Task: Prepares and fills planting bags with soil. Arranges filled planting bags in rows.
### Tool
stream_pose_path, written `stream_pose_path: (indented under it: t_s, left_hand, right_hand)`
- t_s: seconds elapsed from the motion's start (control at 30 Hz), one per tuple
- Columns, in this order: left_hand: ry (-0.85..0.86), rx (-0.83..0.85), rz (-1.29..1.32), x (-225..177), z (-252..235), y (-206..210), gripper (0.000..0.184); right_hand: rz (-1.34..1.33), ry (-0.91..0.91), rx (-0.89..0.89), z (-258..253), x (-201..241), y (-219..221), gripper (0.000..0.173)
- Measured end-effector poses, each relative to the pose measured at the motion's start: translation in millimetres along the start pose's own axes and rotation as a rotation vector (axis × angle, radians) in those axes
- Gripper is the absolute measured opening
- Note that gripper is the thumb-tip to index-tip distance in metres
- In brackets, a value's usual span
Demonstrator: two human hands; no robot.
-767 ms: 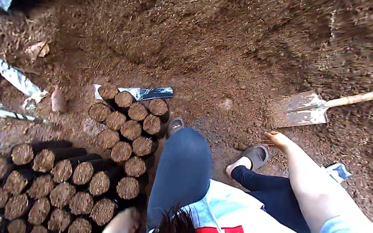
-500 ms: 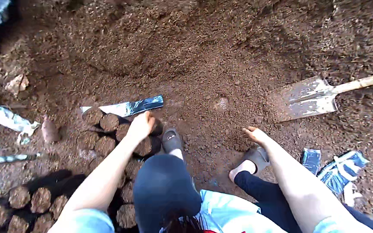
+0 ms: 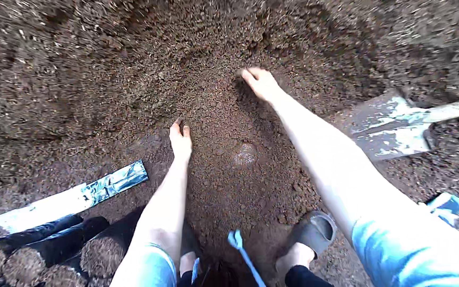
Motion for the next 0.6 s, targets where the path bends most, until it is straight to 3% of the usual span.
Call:
stream_pose_path:
  t_s: [0.13, 0.23, 0.33, 0.43, 0.5, 0.53, 0.6]
  left_hand:
    - [0.015, -0.221, -0.101, -3.9, -10.4, 47.4, 0.05]
    - [-0.003, -0.195, -0.135, -9.5, -4.7, 57.3, 0.048]
    - [0.035, -0.031, -0.058, -20.9, 15.3, 56.1, 0.047]
    - [0.13, 0.248, 0.046, -35.0, 49.7, 45.9, 0.041]
    - [0.294, 0.413, 0.065, -32.4, 52.1, 25.5, 0.044]
    - [0.354, 0.367, 0.035, -24.9, 48.5, 13.8, 0.046]
    - [0.351, 0.107, -0.147, 3.6, 39.2, -10.9, 0.053]
  right_hand:
    - [-0.081, -0.224, -0.124, -58.9, 3.6, 63.5, 0.047]
    - [-0.07, -0.205, 0.042, -21.9, -12.1, 96.4, 0.047]
    - [-0.012, -0.302, 0.13, 34.2, -19.6, 104.6, 0.05]
    - [-0.134, -0.352, 0.251, 86.0, -29.8, 70.3, 0.046]
    - [-0.263, -0.184, 0.164, 94.0, -43.7, 28.6, 0.04]
    - [-0.285, -0.057, 0.042, 86.5, -58.4, 8.5, 0.04]
    - [-0.202, 0.114, -0.189, 56.8, -106.0, -16.9, 0.051]
Point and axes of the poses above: each hand's wrist, its own z-axis away from the middle knuckle, its own y-axis out of the palm, x = y × z, the point moved 1 cm from there along -z, towards the middle knuckle, and after that the axes turned 8 degrees about -x, right-handed, at the moved point
